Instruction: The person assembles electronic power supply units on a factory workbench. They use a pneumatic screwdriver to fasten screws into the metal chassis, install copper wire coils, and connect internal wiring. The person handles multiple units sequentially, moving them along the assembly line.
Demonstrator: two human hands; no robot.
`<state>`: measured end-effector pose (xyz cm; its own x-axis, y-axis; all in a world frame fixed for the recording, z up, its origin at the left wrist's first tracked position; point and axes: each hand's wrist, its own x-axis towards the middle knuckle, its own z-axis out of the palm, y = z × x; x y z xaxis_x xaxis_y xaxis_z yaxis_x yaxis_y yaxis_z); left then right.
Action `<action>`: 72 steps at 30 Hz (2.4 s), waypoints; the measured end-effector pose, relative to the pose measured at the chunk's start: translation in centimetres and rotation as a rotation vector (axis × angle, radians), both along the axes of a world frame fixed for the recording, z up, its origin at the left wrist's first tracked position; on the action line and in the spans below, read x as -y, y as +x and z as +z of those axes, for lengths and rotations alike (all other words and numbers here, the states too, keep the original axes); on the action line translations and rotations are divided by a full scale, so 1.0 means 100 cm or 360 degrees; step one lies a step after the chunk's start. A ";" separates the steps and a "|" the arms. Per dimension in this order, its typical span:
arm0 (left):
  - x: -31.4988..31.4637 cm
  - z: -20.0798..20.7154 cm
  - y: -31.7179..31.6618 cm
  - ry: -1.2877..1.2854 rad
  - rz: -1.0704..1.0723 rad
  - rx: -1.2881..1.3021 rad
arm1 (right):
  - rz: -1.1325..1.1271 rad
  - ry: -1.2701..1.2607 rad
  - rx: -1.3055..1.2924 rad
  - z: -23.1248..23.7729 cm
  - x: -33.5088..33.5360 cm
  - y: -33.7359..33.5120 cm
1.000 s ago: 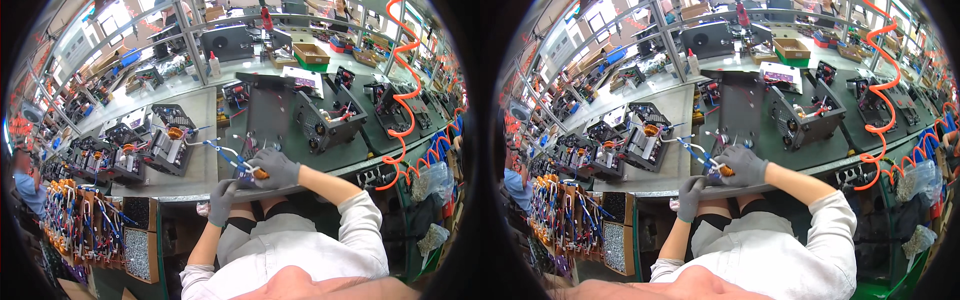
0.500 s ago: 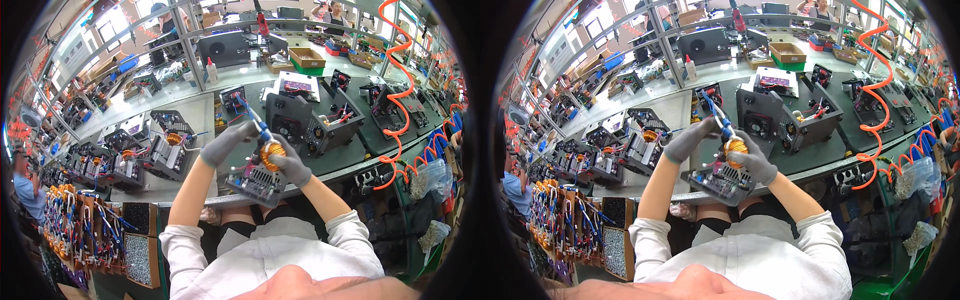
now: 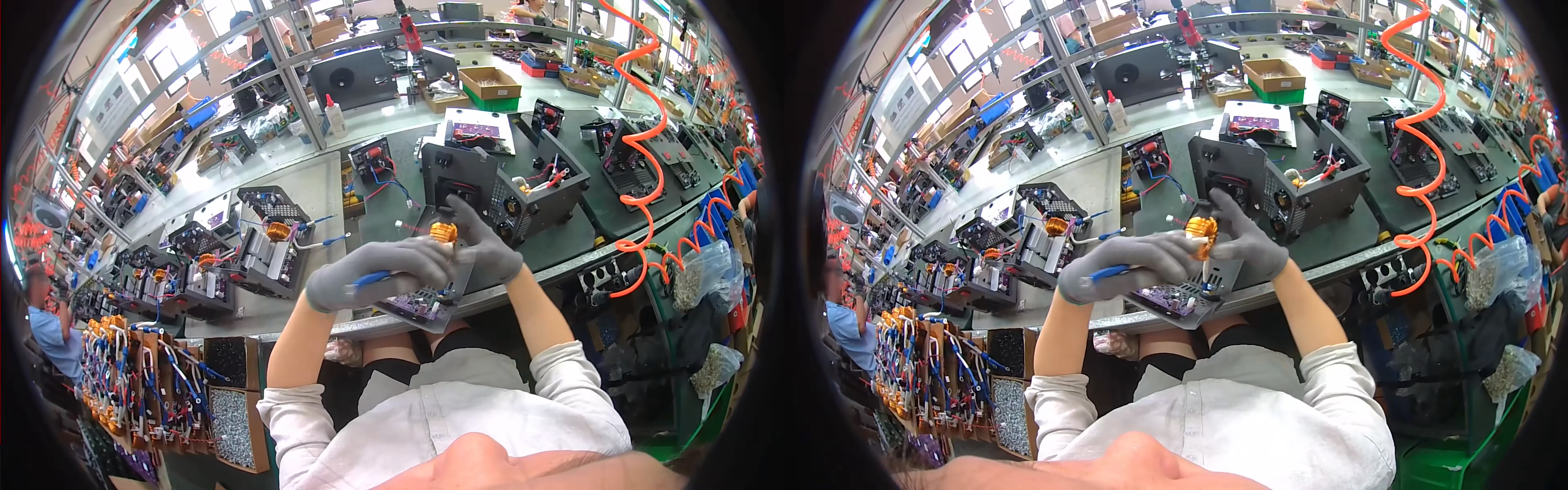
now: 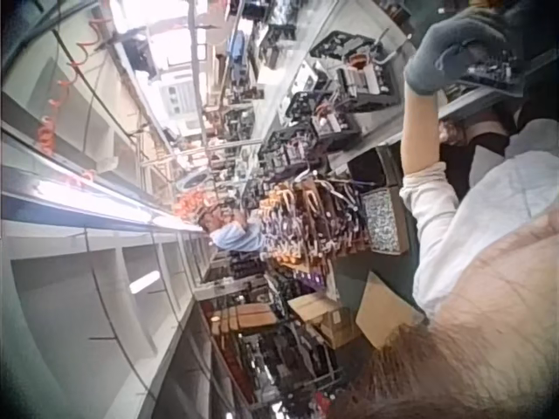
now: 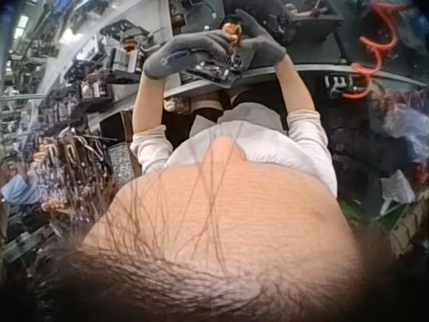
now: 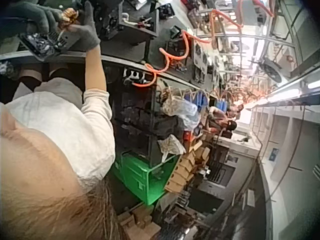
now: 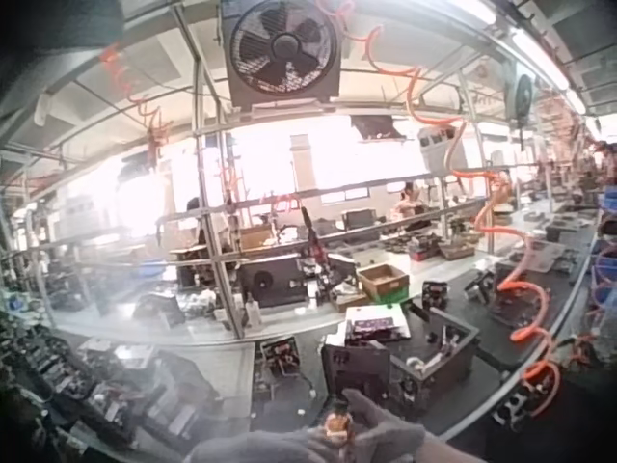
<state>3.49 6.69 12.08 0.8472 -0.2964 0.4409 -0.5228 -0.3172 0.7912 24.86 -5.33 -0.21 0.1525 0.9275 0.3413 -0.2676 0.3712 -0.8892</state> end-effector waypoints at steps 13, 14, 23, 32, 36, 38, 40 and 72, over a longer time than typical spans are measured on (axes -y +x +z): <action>-0.035 -0.040 -0.039 -0.0562 -0.0139 0.0081 | -0.1349 0.0482 0.2019 0.020 0.019 -0.016; -0.041 -0.047 -0.037 -0.0577 -0.0038 0.0199 | -0.1396 0.0319 0.1991 0.018 0.026 -0.021; -0.062 -0.122 0.029 -0.0642 0.0982 -0.0180 | -0.0103 -0.1226 0.2243 0.021 0.057 -0.013; -0.064 -0.098 0.024 -0.0236 0.1716 -0.0433 | -0.0540 -0.1087 0.2262 0.006 -0.023 -0.017; -0.012 -0.089 -0.032 -0.0172 0.2070 0.0703 | -0.0535 -0.0984 0.1938 -0.009 -0.024 -0.015; 0.015 -0.101 -0.053 0.0601 0.1981 0.1194 | -0.0566 -0.0876 0.1730 -0.012 -0.018 -0.014; 0.044 -0.099 -0.049 0.1237 0.1734 0.0939 | -0.0377 -0.0796 0.1427 -0.027 -0.016 -0.006; -0.057 -0.113 -0.054 -0.0040 0.2342 0.0682 | -0.0177 -0.0659 0.2780 0.077 -0.038 -0.046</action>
